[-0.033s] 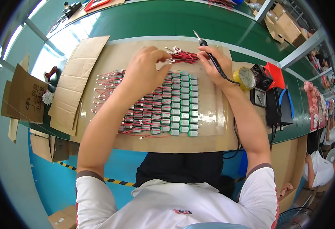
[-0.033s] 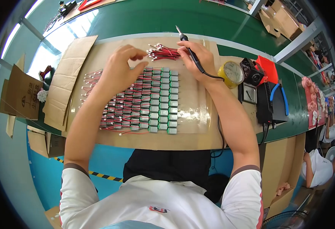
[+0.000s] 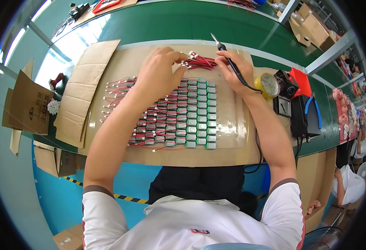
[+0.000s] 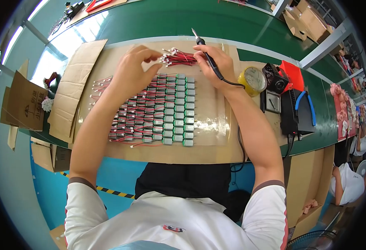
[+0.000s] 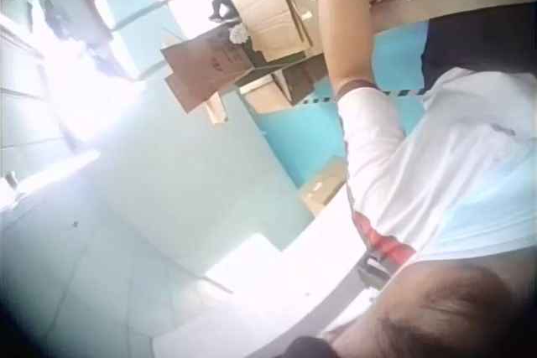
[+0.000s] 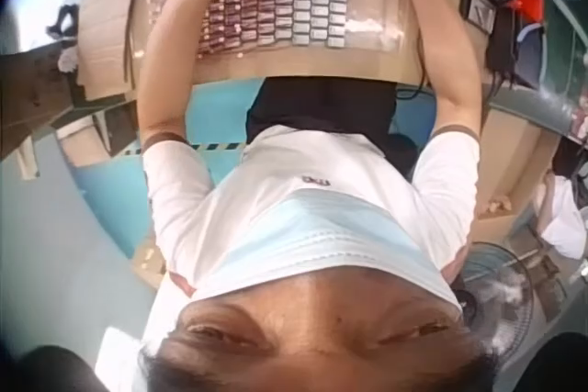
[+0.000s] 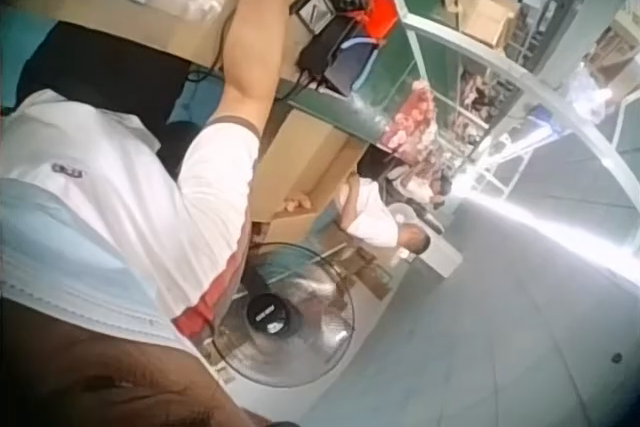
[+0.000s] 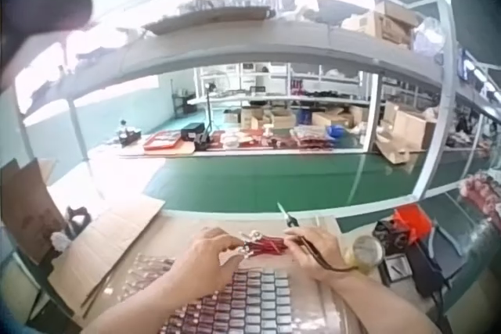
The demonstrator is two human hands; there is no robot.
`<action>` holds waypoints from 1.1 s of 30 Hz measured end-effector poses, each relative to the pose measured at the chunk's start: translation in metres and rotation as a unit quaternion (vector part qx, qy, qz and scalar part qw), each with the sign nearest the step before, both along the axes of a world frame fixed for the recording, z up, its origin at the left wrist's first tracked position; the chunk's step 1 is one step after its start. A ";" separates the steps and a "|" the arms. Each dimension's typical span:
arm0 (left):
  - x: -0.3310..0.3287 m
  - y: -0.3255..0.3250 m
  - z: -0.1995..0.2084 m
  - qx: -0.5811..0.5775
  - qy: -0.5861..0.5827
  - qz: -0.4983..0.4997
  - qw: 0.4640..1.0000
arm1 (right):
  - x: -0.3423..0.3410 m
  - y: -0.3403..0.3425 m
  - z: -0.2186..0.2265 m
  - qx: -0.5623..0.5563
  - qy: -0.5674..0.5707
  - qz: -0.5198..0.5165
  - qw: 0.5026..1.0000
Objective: The person solders wires onto electronic components arranged in a grid on the workbench using a soldering iron.
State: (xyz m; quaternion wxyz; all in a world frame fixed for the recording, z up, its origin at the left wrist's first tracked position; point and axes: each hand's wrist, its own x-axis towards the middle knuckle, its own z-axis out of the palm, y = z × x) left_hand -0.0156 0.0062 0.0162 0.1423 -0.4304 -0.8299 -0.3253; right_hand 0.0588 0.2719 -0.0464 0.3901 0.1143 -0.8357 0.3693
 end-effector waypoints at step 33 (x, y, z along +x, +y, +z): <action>-0.054 0.019 -0.002 -0.118 0.054 -0.015 0.991 | -0.018 -0.013 -0.010 0.048 -0.017 0.007 0.999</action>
